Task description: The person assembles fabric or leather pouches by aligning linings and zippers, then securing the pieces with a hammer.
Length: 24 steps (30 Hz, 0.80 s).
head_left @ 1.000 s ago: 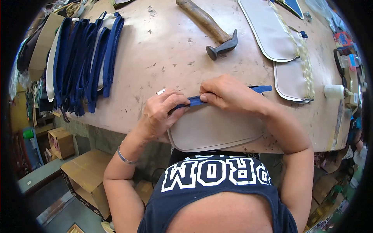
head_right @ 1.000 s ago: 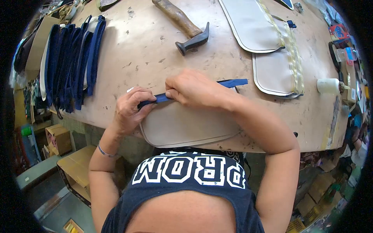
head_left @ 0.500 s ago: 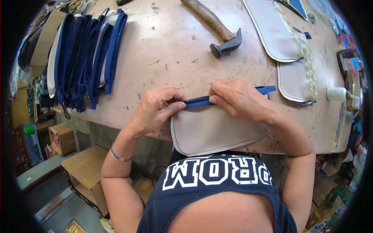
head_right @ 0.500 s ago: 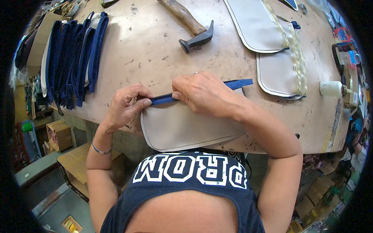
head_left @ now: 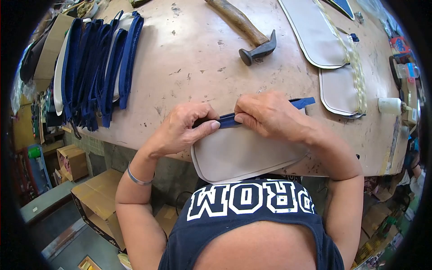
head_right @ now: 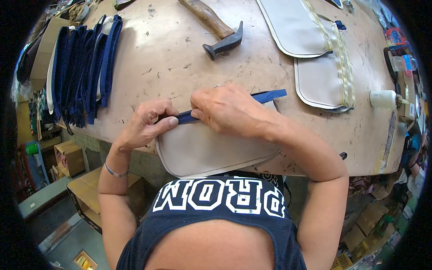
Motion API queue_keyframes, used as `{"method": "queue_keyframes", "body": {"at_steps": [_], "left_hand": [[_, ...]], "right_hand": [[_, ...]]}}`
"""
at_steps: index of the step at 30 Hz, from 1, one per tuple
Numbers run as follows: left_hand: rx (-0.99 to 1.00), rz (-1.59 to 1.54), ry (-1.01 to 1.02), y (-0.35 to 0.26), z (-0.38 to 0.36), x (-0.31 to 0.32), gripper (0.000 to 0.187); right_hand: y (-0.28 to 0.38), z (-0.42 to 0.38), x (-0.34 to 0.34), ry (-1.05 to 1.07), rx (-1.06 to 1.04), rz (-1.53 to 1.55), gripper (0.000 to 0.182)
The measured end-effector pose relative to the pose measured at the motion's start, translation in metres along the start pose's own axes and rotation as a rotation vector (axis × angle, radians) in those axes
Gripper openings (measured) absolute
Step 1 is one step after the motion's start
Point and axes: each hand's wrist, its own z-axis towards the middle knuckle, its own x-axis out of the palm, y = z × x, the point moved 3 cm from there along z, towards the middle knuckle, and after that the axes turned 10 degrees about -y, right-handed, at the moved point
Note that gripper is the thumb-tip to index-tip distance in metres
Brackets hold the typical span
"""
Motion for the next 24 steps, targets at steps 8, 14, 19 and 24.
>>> {"method": "queue_keyframes", "body": {"at_steps": [8, 14, 19, 24], "left_hand": [[0.293, 0.351, -0.006, -0.011, 0.01, 0.01, 0.016], [0.174, 0.284, -0.007, 0.004, -0.004, -0.004, 0.016], [-0.008, 0.033, 0.164, 0.014, -0.03, -0.018, 0.022], [0.156, -0.123, 0.286, 0.015, -0.005, -0.026, 0.02]], "right_hand": [[0.004, -0.004, 0.008, -0.043, -0.049, 0.004, 0.012], [-0.009, -0.019, -0.009, 0.089, 0.062, -0.064, 0.013], [-0.019, -0.042, -0.028, 0.18, 0.06, -0.029, 0.012], [0.019, -0.021, -0.034, 0.025, -0.176, -0.006, 0.006]]}}
